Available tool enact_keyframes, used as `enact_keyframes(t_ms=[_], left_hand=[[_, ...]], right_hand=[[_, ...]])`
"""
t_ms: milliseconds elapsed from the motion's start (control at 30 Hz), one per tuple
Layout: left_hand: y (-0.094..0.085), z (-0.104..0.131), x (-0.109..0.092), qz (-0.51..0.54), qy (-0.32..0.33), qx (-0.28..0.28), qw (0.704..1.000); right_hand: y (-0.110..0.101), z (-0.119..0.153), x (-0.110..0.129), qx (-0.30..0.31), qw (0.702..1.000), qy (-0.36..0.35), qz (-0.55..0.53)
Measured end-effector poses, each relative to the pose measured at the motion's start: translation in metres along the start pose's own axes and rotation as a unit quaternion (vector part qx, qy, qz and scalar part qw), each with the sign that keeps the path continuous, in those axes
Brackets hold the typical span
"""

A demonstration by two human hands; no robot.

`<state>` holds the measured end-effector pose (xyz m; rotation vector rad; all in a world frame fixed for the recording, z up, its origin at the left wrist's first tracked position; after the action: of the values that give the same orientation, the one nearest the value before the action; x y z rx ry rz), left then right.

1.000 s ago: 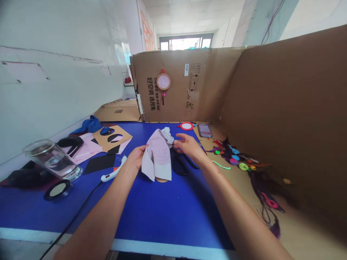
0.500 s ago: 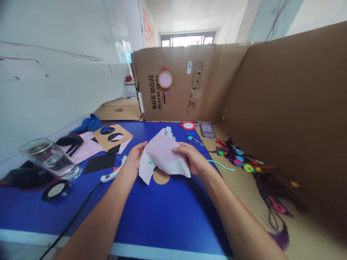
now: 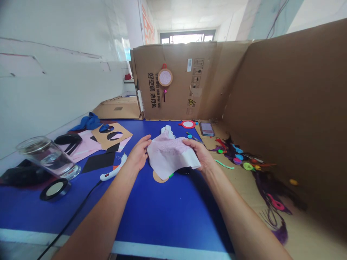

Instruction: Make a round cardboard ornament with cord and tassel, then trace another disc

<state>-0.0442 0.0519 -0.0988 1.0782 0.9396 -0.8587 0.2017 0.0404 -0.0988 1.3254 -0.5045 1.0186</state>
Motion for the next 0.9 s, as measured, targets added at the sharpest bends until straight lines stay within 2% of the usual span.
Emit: enact_keyframes(t_ms=[67,133,200,267,333,400,467,500,533,567,600,667,700,733,800,900], left_hand=[[0.000,0.010,-0.014,-0.165,0.119,-0.028,0.979],[0.011,0.031,-0.028,-0.313,0.245,-0.042,0.917],[0.032,0.052,-0.029,-0.389,0.310,0.018,0.867],[0.052,0.068,-0.021,-0.406,0.331,0.102,0.846],[0.061,0.073,-0.014,-0.377,0.333,0.133,0.854],[0.055,0.062,-0.009,-0.324,0.303,0.107,0.890],[0.042,0.044,-0.007,-0.246,0.235,0.072,0.938],[0.033,0.035,-0.007,-0.175,0.194,0.056,0.964],[0.025,0.028,-0.007,-0.093,0.146,0.042,0.984],[0.020,0.022,-0.009,-0.016,0.109,0.039,0.993],[0.016,0.019,-0.011,0.051,0.074,0.039,0.995],[0.013,0.018,-0.016,0.140,0.007,0.042,0.989],[0.014,0.018,-0.018,0.164,-0.022,0.052,0.985],[0.015,0.020,-0.019,0.182,-0.043,0.064,0.980],[0.016,0.021,-0.021,0.202,-0.066,0.089,0.973],[0.012,0.019,-0.022,0.216,-0.054,0.102,0.969]], right_hand=[[0.005,0.000,0.000,0.012,1.000,-0.010,0.000],[0.012,0.002,0.000,0.027,0.999,-0.028,0.006],[0.021,0.005,-0.001,0.042,0.998,-0.047,0.014],[0.031,0.009,-0.002,0.061,0.996,-0.068,0.024],[0.040,0.013,-0.001,0.087,0.992,-0.083,0.044],[0.042,0.015,0.004,0.105,0.986,-0.096,0.086],[0.032,0.014,0.015,0.075,0.976,-0.123,0.164],[0.022,0.013,0.022,0.030,0.963,-0.143,0.225],[0.012,0.012,0.029,-0.027,0.937,-0.161,0.309],[0.003,0.011,0.035,-0.083,0.891,-0.173,0.412],[-0.003,0.011,0.038,-0.123,0.829,-0.176,0.516],[-0.007,0.009,0.034,-0.147,0.705,-0.157,0.676],[-0.007,0.008,0.028,-0.142,0.660,-0.140,0.725],[-0.006,0.008,0.021,-0.134,0.628,-0.120,0.757],[-0.004,0.008,0.010,-0.129,0.589,-0.083,0.794],[-0.001,0.009,0.002,-0.129,0.560,-0.049,0.817]])
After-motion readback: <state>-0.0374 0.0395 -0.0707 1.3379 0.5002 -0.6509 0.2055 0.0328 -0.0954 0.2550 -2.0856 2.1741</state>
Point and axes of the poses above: each hand's wrist, its own z-axis away from the middle knuckle, its own y-axis out of the palm, x = y × z, the point moved 6 cm from there along -z, towards the middle knuckle, and after that the axes turned 3 degrees about -z, right-handed, at the moved point
